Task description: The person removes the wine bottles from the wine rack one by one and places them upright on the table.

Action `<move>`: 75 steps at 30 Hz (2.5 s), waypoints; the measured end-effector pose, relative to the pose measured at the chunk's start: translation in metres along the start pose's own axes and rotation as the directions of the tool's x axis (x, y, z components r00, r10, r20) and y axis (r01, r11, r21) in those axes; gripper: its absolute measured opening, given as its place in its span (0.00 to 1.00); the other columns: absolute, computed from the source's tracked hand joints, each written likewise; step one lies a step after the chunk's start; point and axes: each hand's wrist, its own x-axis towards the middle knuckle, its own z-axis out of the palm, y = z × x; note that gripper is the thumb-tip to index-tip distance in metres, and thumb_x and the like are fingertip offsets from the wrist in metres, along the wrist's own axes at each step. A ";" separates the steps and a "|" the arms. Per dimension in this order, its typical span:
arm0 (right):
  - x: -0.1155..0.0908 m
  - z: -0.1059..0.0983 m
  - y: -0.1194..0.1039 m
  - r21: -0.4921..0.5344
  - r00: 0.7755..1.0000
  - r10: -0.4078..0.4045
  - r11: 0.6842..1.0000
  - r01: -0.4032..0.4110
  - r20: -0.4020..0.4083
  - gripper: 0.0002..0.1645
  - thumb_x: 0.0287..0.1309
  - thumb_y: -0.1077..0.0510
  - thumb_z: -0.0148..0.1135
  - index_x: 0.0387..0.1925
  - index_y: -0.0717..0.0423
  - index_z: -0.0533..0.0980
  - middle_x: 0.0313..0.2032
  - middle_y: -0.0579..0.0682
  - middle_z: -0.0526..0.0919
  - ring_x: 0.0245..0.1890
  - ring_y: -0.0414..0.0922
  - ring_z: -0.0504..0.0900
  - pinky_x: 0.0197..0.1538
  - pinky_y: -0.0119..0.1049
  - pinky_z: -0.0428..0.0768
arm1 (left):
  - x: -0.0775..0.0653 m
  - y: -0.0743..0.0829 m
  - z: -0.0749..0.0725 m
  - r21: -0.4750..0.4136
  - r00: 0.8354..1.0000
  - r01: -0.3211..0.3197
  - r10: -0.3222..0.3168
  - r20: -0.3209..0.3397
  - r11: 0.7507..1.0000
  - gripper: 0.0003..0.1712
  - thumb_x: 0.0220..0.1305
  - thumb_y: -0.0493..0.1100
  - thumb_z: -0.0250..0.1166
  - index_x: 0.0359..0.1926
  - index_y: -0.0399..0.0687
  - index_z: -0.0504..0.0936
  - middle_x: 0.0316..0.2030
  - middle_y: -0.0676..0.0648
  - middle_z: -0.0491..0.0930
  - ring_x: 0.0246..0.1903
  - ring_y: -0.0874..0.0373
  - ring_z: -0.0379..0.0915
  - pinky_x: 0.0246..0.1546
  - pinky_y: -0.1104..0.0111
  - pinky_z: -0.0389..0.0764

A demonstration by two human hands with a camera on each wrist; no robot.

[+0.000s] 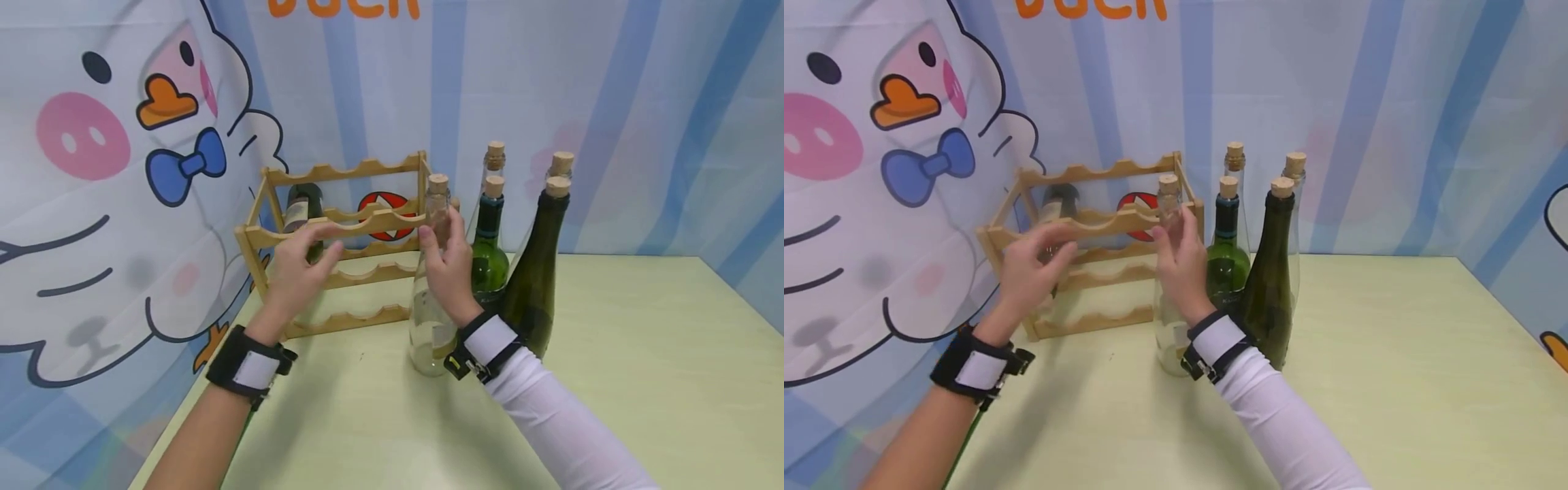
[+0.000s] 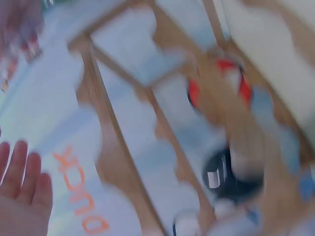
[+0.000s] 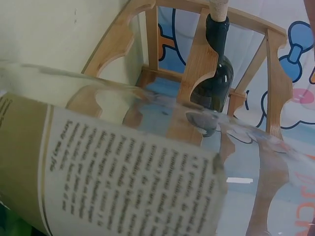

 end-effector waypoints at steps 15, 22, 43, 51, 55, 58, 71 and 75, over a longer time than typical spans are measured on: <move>-0.002 0.001 0.007 -0.022 0.999 -0.038 0.999 0.038 -0.016 0.19 0.61 0.62 0.47 0.52 0.66 0.61 0.32 0.59 0.70 0.31 0.44 0.70 0.33 0.29 0.69 | 0.000 -0.097 -0.035 0.470 0.987 0.158 -0.142 -0.070 0.868 0.18 0.63 0.46 0.51 0.41 0.33 0.75 0.47 0.36 0.69 0.51 0.40 0.60 0.53 0.51 0.60; -0.002 -0.001 0.006 -0.034 0.999 -0.036 0.999 0.036 -0.011 0.19 0.61 0.60 0.47 0.52 0.64 0.60 0.33 0.58 0.71 0.33 0.46 0.73 0.36 0.29 0.71 | -0.002 -0.105 -0.024 0.443 0.981 0.110 -0.024 -0.194 0.890 0.15 0.61 0.44 0.51 0.31 0.33 0.76 0.36 0.36 0.72 0.47 0.40 0.62 0.53 0.52 0.60; -0.017 0.059 -0.056 -0.334 0.706 -0.606 0.622 0.708 0.366 0.14 0.46 0.64 0.53 0.39 0.60 0.74 0.46 0.58 0.76 0.53 0.52 0.71 0.58 0.41 0.67 | -0.002 -0.110 -0.018 0.509 0.958 0.166 -0.016 -0.285 0.845 0.15 0.60 0.44 0.50 0.29 0.36 0.76 0.33 0.38 0.73 0.44 0.42 0.64 0.52 0.54 0.63; -0.031 0.108 -0.009 -0.513 0.701 -0.151 0.577 0.635 0.697 0.26 0.51 0.62 0.54 0.55 0.51 0.67 0.61 0.58 0.63 0.63 0.53 0.60 0.57 0.46 0.68 | -0.001 -0.113 -0.010 0.539 0.940 0.159 0.041 -0.340 0.827 0.17 0.59 0.45 0.49 0.27 0.37 0.77 0.31 0.40 0.73 0.42 0.43 0.65 0.48 0.54 0.67; -0.035 0.128 0.011 -0.557 0.684 -0.050 0.540 0.631 0.728 0.30 0.57 0.56 0.53 0.62 0.47 0.59 0.65 0.57 0.56 0.65 0.52 0.55 0.58 0.47 0.66 | -0.001 -0.114 -0.010 0.543 0.926 0.152 0.073 -0.371 0.826 0.17 0.59 0.45 0.48 0.26 0.37 0.76 0.30 0.40 0.72 0.41 0.42 0.65 0.46 0.54 0.68; -0.036 0.141 0.024 -0.581 0.681 -0.004 0.517 0.628 0.732 0.31 0.59 0.51 0.50 0.64 0.44 0.56 0.66 0.55 0.54 0.66 0.50 0.54 0.59 0.47 0.65 | -0.001 -0.115 -0.010 0.540 0.919 0.151 0.084 -0.385 0.828 0.16 0.58 0.45 0.49 0.25 0.37 0.76 0.30 0.40 0.72 0.40 0.42 0.66 0.46 0.54 0.68; -0.042 0.173 0.046 -0.637 0.703 0.013 0.435 0.637 0.712 0.23 0.55 0.48 0.55 0.54 0.31 0.68 0.65 0.45 0.58 0.65 0.46 0.56 0.58 0.49 0.65 | -0.001 -0.115 -0.005 0.518 0.915 0.117 0.111 -0.388 0.847 0.14 0.59 0.42 0.47 0.25 0.38 0.74 0.29 0.40 0.71 0.38 0.43 0.65 0.47 0.54 0.66; -0.044 0.169 0.049 -0.630 0.698 -0.035 0.401 0.665 0.715 0.21 0.56 0.47 0.54 0.53 0.34 0.69 0.64 0.43 0.60 0.65 0.46 0.57 0.57 0.48 0.67 | -0.001 -0.116 -0.002 0.513 0.911 0.118 0.113 -0.396 0.850 0.14 0.59 0.43 0.47 0.25 0.38 0.73 0.30 0.40 0.71 0.39 0.43 0.64 0.45 0.54 0.66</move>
